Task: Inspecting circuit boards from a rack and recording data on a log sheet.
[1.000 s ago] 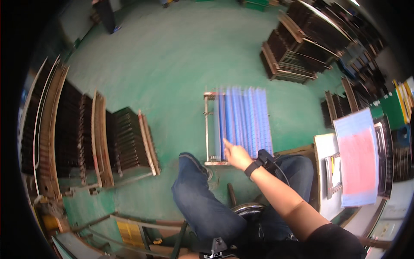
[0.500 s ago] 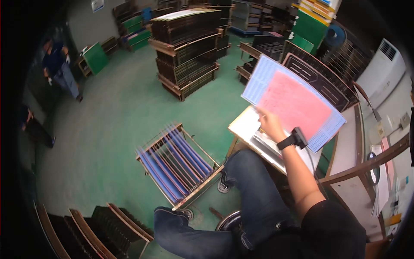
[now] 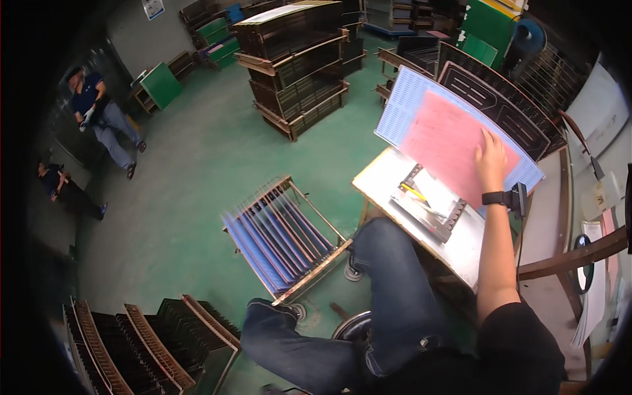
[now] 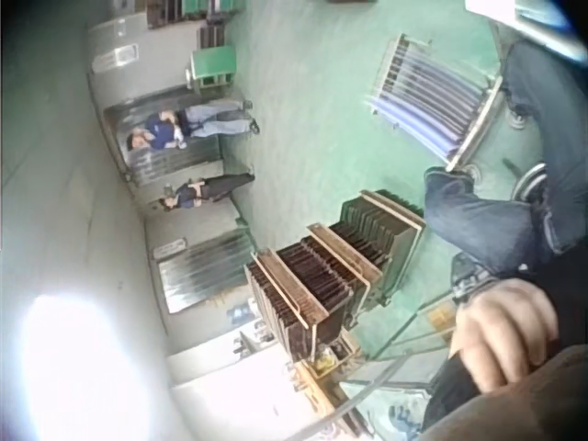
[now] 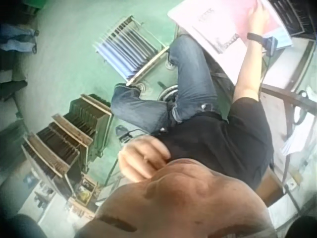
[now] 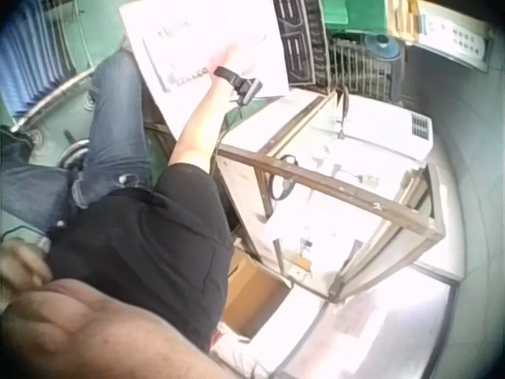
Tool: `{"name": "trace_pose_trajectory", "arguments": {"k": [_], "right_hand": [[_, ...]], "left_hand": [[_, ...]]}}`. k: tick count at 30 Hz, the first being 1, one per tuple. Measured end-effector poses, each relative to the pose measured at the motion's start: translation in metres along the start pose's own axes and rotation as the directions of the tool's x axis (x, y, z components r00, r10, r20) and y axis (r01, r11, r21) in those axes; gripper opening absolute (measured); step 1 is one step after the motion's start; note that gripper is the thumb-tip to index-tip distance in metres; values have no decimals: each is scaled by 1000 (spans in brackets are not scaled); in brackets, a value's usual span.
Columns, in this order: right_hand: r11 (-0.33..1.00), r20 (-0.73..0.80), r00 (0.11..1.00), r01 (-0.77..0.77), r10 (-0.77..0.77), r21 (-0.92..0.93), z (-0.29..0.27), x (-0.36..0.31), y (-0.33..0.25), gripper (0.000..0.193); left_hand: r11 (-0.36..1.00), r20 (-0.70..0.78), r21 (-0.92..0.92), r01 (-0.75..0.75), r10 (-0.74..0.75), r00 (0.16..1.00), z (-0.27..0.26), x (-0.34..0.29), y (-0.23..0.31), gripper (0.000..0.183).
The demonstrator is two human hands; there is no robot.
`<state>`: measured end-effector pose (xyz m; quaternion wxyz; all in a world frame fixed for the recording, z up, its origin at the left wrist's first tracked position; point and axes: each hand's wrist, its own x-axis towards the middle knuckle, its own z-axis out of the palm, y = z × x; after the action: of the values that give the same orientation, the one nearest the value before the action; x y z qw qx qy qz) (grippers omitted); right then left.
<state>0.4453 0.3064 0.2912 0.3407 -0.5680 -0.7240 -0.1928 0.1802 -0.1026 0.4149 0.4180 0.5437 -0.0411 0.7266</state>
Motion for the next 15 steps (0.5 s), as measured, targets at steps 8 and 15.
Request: {"name": "trace_pose_trajectory", "arguments": {"k": [8, 15], "right_hand": [[962, 7, 996, -89, 94, -256, -20, 31, 9, 44], [933, 244, 968, 37, 55, -358, -32, 39, -2, 20]], "left_hand": [[776, -290, 507, -374, 562, 774, 45, 27, 0, 14], [798, -211, 512, -317, 475, 854, 35, 10, 5, 16]]}}
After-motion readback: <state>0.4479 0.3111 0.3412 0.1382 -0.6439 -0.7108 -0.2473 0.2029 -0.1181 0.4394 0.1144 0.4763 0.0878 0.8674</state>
